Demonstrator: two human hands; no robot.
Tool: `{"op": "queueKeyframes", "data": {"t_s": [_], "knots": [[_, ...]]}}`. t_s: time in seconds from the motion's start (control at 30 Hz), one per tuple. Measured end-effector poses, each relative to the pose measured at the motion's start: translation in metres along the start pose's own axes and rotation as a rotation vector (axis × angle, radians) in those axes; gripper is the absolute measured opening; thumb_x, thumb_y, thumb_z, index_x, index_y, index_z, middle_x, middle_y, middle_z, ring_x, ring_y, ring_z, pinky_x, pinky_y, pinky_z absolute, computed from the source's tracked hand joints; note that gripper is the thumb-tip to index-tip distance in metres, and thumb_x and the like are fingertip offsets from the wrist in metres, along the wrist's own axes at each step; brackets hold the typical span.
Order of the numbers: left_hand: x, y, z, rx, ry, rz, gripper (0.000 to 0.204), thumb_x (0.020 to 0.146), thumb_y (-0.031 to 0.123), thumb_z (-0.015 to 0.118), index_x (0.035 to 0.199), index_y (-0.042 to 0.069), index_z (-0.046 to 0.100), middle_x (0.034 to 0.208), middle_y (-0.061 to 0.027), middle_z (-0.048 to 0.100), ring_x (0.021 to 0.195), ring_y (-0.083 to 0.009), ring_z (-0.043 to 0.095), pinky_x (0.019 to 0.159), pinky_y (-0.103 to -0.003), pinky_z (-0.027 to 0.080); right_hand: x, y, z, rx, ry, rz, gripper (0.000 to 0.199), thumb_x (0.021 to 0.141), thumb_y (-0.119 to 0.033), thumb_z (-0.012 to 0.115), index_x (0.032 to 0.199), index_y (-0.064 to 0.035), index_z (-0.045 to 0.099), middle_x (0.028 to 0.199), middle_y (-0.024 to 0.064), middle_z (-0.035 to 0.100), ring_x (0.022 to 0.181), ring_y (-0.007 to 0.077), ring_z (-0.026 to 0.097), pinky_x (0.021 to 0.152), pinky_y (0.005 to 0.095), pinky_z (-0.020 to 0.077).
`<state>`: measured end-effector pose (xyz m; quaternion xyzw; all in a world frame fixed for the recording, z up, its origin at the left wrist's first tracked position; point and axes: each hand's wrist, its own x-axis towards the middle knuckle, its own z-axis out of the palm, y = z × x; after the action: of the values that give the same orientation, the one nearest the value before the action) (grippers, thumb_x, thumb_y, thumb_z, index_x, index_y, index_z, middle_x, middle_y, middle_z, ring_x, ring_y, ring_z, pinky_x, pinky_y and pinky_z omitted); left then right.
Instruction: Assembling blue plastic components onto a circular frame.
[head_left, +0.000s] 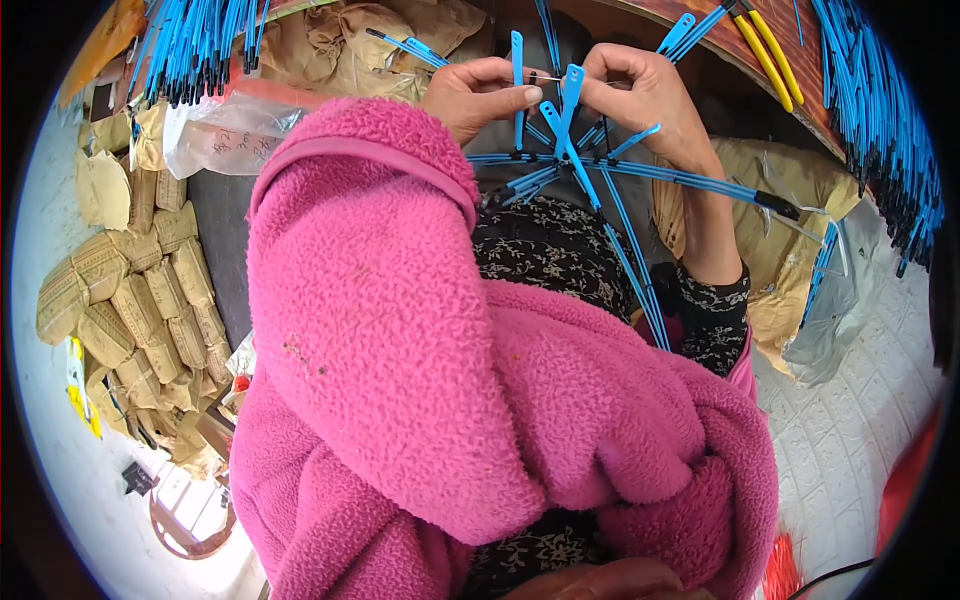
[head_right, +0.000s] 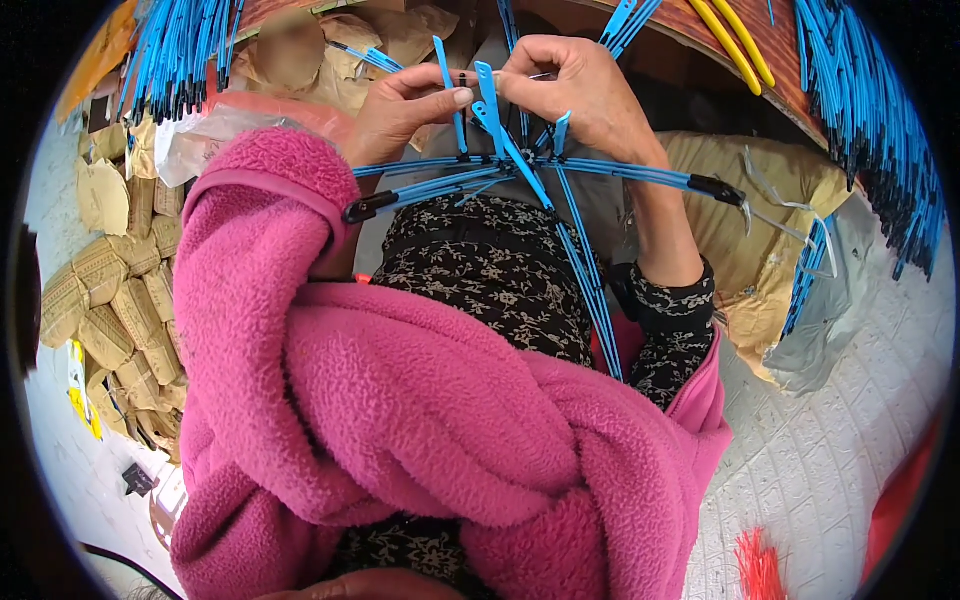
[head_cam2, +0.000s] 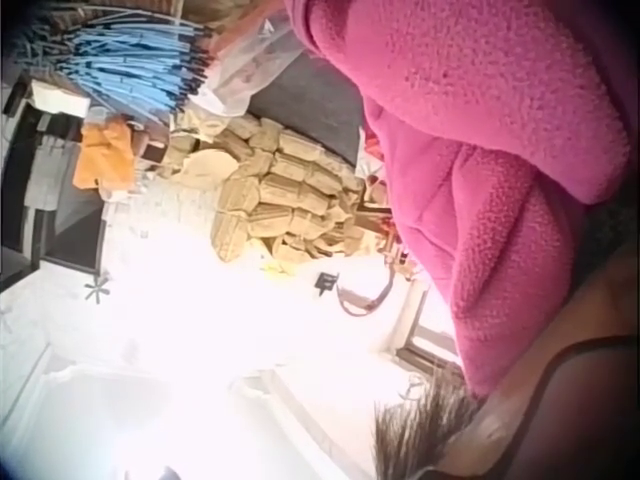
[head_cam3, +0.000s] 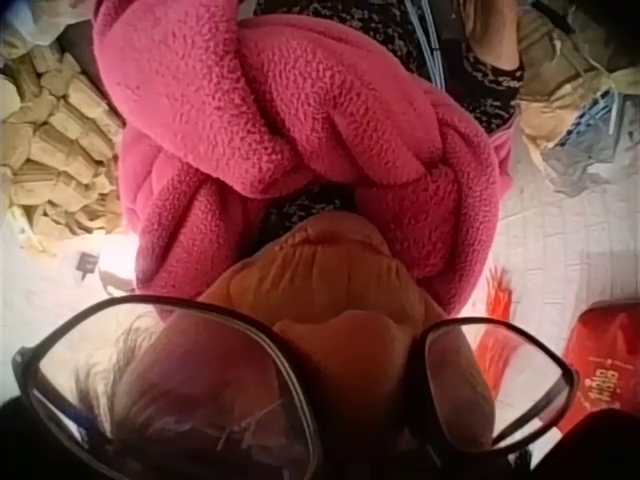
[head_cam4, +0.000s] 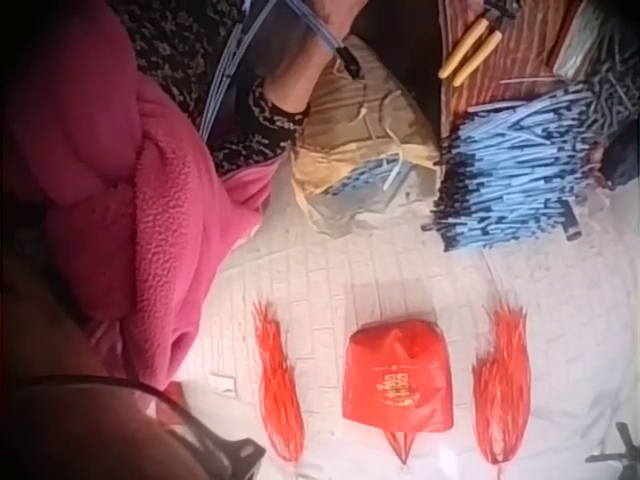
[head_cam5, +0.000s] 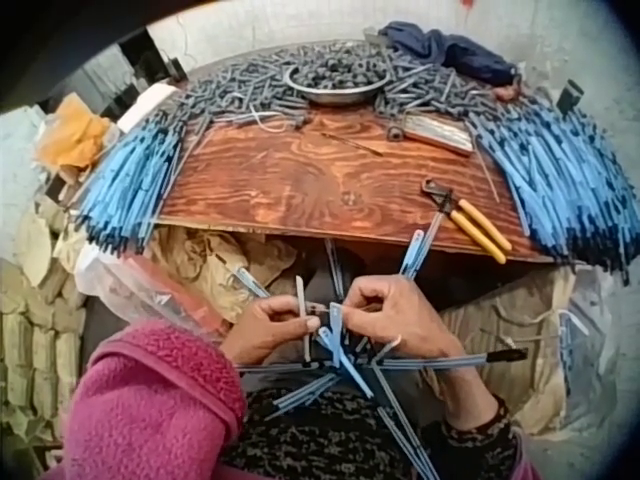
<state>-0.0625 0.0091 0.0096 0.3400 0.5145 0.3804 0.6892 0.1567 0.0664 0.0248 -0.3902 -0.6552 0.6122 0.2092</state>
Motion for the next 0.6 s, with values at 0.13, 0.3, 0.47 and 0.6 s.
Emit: {"op": "queueKeyframes", "data": {"t_s": [0.13, 0.3, 0.47, 0.6], "knots": [[-0.0005, -0.0005, -0.0054, 0.022, 0.002, 0.005, 0.027, 0.084, 0.011, 0.071, 0.109, 0.001, 0.066, 0.093, -0.0064, 0.069, 0.084, -0.0135, 0.065, 0.079, -0.028, 0.054, 0.0002, 0.0002, 0.0009, -0.016, 0.042, 0.003, 0.015, 0.085, -0.014, 0.065, 0.076, -0.0038, 0.059, 0.066, -0.0026, 0.057, 0.062, 0.0029, 0.052, 0.056, 0.0188, 0.0388], [-0.001, -0.0016, -0.0062, 0.044, -0.01, 0.019, 0.027, 0.085, 0.013, 0.071, 0.109, 0.001, 0.066, 0.095, -0.006, 0.068, 0.086, -0.0137, 0.066, 0.08, -0.028, 0.055, 0.0003, 0.0017, 0.0005, -0.012, 0.063, -0.006, 0.016, 0.085, -0.015, 0.066, 0.077, -0.0036, 0.06, 0.067, -0.0024, 0.058, 0.063, 0.0029, 0.053, 0.056, 0.0186, 0.0396], [0.0, -0.0026, -0.007, 0.038, -0.005, 0.029, 0.025, 0.086, 0.013, 0.07, 0.108, 0.0, 0.066, 0.095, -0.0067, 0.068, 0.085, -0.0142, 0.066, 0.079, -0.028, 0.055, -0.001, 0.0047, 0.0018, 0.04, 0.062, -0.001, 0.016, 0.086, -0.016, 0.066, 0.078, -0.0037, 0.061, 0.067, -0.0022, 0.058, 0.064, 0.0029, 0.054, 0.057, 0.0184, 0.0405], [-0.0007, -0.002, -0.0044, 0.042, 0.024, 0.04, 0.024, 0.086, 0.012, 0.07, 0.107, 0.0, 0.066, 0.094, -0.0065, 0.068, 0.085, -0.0143, 0.067, 0.077, -0.027, 0.055, -0.001, 0.0049, 0.0039, 0.06, 0.109, -0.013, 0.024, 0.082, -0.022, 0.068, 0.072, -0.0018, 0.062, 0.06, -0.0034, 0.052, 0.058, 0.0038, 0.046, 0.053, 0.0215, 0.0367]]}}
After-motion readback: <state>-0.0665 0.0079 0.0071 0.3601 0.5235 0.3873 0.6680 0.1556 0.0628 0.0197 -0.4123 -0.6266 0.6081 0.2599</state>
